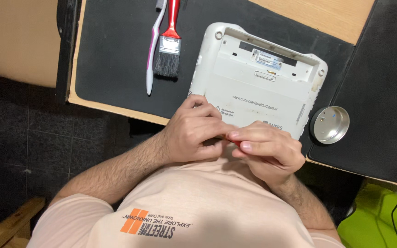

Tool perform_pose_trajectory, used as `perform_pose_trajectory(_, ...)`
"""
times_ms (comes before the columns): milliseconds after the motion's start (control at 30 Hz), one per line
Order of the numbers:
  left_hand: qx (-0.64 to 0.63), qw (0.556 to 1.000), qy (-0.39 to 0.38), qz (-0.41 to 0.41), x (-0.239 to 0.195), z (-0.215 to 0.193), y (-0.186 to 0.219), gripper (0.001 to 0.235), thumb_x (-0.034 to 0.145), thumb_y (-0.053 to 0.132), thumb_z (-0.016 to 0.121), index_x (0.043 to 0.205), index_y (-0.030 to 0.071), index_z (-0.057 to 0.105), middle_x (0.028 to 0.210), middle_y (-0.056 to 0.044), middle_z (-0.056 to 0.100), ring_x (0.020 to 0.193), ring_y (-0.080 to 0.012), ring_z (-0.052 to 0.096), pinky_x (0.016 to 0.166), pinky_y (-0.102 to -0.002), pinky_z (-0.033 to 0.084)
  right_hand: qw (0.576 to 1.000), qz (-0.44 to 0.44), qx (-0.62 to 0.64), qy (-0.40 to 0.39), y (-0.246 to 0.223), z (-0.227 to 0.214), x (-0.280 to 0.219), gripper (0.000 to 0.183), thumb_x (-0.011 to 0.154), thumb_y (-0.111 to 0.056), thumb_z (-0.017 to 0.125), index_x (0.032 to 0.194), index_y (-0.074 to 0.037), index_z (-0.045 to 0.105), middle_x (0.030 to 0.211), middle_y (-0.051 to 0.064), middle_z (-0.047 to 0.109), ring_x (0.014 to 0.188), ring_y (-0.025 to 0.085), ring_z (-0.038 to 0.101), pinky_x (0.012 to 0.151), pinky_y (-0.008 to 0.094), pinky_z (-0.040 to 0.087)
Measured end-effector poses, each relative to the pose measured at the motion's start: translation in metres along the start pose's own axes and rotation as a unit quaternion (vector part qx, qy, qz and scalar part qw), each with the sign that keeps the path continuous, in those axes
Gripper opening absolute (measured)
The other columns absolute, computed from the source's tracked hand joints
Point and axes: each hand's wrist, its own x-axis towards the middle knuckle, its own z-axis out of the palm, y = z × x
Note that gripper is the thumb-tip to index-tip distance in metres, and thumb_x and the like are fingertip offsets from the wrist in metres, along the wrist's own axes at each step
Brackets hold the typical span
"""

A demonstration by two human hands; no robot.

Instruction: The person uses a screwdriver to remove screws from the back of a white electronic device resting on their lap. They place the removed screws into a small metal tin and continue unscrewing until the back cover is loose, then they lift the cover off the device.

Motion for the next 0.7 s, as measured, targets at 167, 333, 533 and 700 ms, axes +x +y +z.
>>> perform_pose_trajectory(167,0.000,0.999,0.027,-0.040,-0.012,0.009,-0.009,0.041,0.105,0.050,0.097,0.131,0.019,0.086,0.110,0.000,0.085,0.108,-0.0252,0.081,0.107,-0.049,0.059,1.000,-0.002,-0.008,-0.011,-0.004,0.003,-0.003,0.015,0.098,0.001,0.097,0.104,0.002,0.083,0.103,0.031,0.091,0.081,0.038,0.092,0.062,0.045,0.071)
perform_pose_trajectory(333,0.030,0.999,0.026,-0.031,-0.018,0.000,-0.009,0.056,0.112,0.060,0.085,0.141,0.013,0.081,0.141,-0.006,0.083,0.138,-0.0361,0.079,0.120,-0.054,0.062,0.997,-0.011,-0.015,-0.073,0.007,0.000,-0.006,0.031,0.100,0.002,0.094,0.128,0.006,0.081,0.123,0.039,0.086,0.102,0.049,0.092,0.079,0.061,0.075)
perform_pose_trajectory(533,0.066,0.997,-0.016,-0.042,-0.026,-0.004,-0.012,0.054,0.123,0.053,0.068,0.151,0.008,0.074,0.159,-0.013,0.075,0.162,-0.0411,0.066,0.137,-0.059,0.052,0.998,-0.034,-0.034,-0.047,0.015,-0.003,-0.019,0.040,0.103,0.019,0.083,0.139,0.008,0.072,0.119,0.043,0.082,0.095,0.050,0.090,0.074,0.061,0.074)
perform_pose_trajectory(700,0.060,0.998,-0.013,-0.029,-0.025,-0.003,-0.015,0.054,0.125,0.054,0.063,0.147,0.006,0.075,0.155,-0.015,0.076,0.159,-0.0415,0.067,0.136,-0.060,0.053,0.996,-0.041,-0.051,-0.055,0.017,-0.001,-0.022,0.038,0.102,0.020,0.085,0.136,0.006,0.074,0.118,0.043,0.082,0.092,0.051,0.090,0.068,0.060,0.074)
